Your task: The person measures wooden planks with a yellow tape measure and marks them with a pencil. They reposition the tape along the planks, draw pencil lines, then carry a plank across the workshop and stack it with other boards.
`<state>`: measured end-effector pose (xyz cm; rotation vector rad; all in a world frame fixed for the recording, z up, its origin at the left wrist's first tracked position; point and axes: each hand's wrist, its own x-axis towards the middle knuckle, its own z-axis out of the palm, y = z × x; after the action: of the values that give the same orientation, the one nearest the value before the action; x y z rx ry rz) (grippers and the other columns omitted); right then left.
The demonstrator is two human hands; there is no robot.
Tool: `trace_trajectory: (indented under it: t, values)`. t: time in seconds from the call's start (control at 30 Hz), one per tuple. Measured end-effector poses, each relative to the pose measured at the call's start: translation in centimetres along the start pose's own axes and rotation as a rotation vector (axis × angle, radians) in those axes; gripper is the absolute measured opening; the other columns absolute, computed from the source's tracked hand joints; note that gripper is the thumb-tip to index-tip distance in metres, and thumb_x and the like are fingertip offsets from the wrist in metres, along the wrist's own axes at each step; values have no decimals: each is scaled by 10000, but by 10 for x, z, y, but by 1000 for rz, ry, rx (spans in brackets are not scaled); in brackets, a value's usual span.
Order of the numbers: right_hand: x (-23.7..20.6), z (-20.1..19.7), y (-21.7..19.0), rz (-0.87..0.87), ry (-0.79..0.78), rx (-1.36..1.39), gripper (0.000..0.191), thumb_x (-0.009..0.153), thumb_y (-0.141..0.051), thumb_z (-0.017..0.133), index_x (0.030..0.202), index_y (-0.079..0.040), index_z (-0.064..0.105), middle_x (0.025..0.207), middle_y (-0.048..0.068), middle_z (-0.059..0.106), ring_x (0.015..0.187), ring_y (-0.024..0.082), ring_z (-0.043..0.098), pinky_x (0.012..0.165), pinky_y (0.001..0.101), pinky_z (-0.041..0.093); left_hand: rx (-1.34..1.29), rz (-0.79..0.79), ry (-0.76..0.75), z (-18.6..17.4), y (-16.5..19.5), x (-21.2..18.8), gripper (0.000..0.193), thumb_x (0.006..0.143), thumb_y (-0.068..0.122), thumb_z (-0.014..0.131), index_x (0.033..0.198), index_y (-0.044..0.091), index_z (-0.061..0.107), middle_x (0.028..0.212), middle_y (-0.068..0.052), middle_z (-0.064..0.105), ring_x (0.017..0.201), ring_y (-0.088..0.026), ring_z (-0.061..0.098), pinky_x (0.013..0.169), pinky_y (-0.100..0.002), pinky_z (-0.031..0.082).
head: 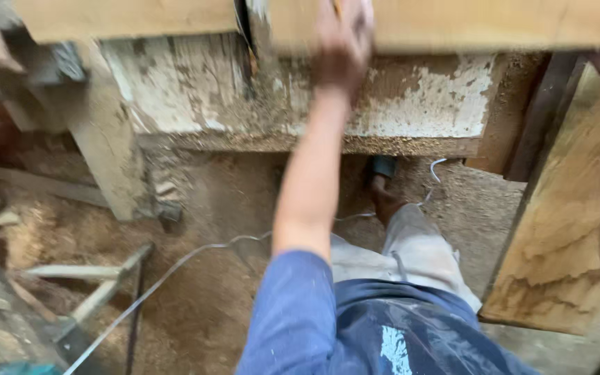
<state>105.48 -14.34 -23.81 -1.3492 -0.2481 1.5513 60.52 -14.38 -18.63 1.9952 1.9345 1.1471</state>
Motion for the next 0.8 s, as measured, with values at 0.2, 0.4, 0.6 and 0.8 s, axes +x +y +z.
trace_trajectory:
  t: [0.2, 0.4, 0.6, 0.8]
  values:
    - [-82, -50, 17, 112, 233, -645, 515, 1116, -330, 685, 1459, -35, 440, 1422, 110, 508, 1307, 262, 511, 1019, 470, 442, 109, 30, -301, -137, 89, -164, 499, 963, 258, 669, 1385, -4, 619, 1504, -234, 567, 1408, -384, 566, 1175, -492, 472]
    - [-60, -6, 32, 5, 103, -1029, 455, 1102, -295, 702, 1388, -15, 484, 1307, 82, 552, 1188, 217, 542, 936, 401, 463, 13, -168, -313, -214, 74, -176, 511, 894, 275, 725, 1327, 14, 647, 1401, -216, 640, 1324, -364, 605, 1119, -422, 487]
    - [-120, 49, 86, -230, -5, -1132, 398, 1088, -259, 719, 1316, 4, 528, 1192, 55, 595, 1070, 173, 573, 852, 333, 484, -222, -1094, 286, -301, -138, -93, 376, 1059, 96, 708, 1124, -229, 530, 1105, -375, 528, 922, -441, 550, 767, -415, 468]
    - [-313, 120, 178, -121, 243, -1114, 383, 1067, -256, 720, 1316, 8, 596, 1144, 73, 666, 994, 166, 631, 759, 296, 505, -972, -1229, 672, -327, -379, 77, 849, 893, 448, 845, 1389, -167, 534, 1099, -253, 548, 766, -251, 550, 551, -349, 455]
